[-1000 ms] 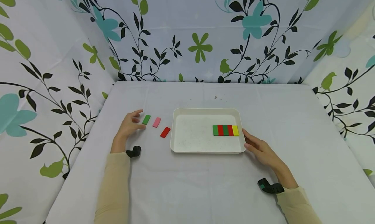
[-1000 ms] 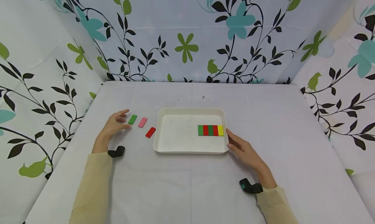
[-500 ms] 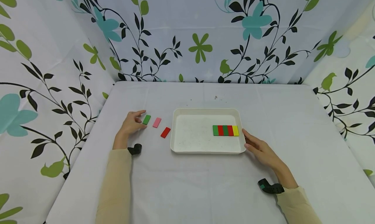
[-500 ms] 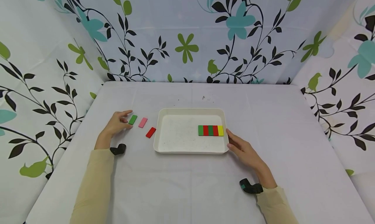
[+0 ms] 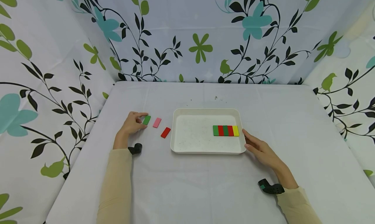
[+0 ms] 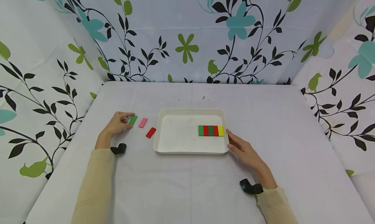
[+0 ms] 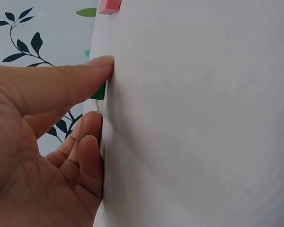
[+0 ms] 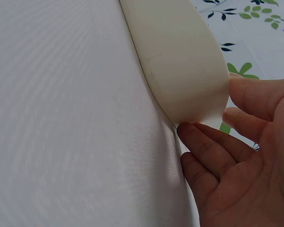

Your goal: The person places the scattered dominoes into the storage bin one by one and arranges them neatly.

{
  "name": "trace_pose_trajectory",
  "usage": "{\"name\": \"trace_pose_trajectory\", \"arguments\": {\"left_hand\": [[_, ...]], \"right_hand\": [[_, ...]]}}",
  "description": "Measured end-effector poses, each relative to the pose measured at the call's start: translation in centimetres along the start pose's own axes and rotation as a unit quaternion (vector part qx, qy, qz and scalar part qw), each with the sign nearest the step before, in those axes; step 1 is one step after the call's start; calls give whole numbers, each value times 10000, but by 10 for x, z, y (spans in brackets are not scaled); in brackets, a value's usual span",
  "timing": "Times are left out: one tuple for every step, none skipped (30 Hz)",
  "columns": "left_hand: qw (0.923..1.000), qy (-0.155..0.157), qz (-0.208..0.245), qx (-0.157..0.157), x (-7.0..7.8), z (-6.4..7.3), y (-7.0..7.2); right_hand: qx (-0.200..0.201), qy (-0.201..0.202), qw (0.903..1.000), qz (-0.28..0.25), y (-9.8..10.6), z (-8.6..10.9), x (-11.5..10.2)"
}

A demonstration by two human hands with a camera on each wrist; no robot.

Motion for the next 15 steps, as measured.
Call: {"name": "trace_pose_trajectory", "arguments": {"left_hand": [[10000,19,16,29,0,0,0],[10000,25,24,47,0,0,0],[10000,43,32,72,0,0,-1],[9999,49,29,91,0,0,-1],[9999,64,30,110,0,1,-1],[9999,68,27,128,0,1,-1],[9998,84,29,153,1,1,-1],[9998,95,26,166,1,1,-1],[9998,107,33,184,1,2,-2],[9997,115,39,193,2,2,-2],[9997,132,55,207,2,2,-2],[9997,127,62,216,2,2,-2],[9996,137,76,233,2,3,-1],[9995,142,94,251,1,3,-1],[9994,137,119,281,1,3,-1]], "right_hand": [[4,5,10000,6,0,0,0],[10,11,10000,13,0,0,0],[17,13,10000,14,0,0,0],[17,14,10000,9,0,0,0],[18,20,10000,8,0,0,0],[16,24,10000,1,0,0,0],[19,35,10000,7,0,0,0],[15,43,10000,0,0,0,0],[15,46,10000,1,0,0,0],[15,50,10000,10,0,0,0],[17,60,10000,14,0,0,1],[18,65,10000,20,0,0,1],[19,71,10000,21,0,0,1],[17,72,10000,18,0,0,1],[19,70,10000,25,0,0,1]]}}
Point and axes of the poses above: each hand's wrist, its own z-axis away from the middle knuckle, its own y-axis out of the back of the hand, x = y × z, the point moved 1 cm from there along -z, towards the middle knuckle, and after that the axes turned 13 degrees about -y, right-handed, at the moved point
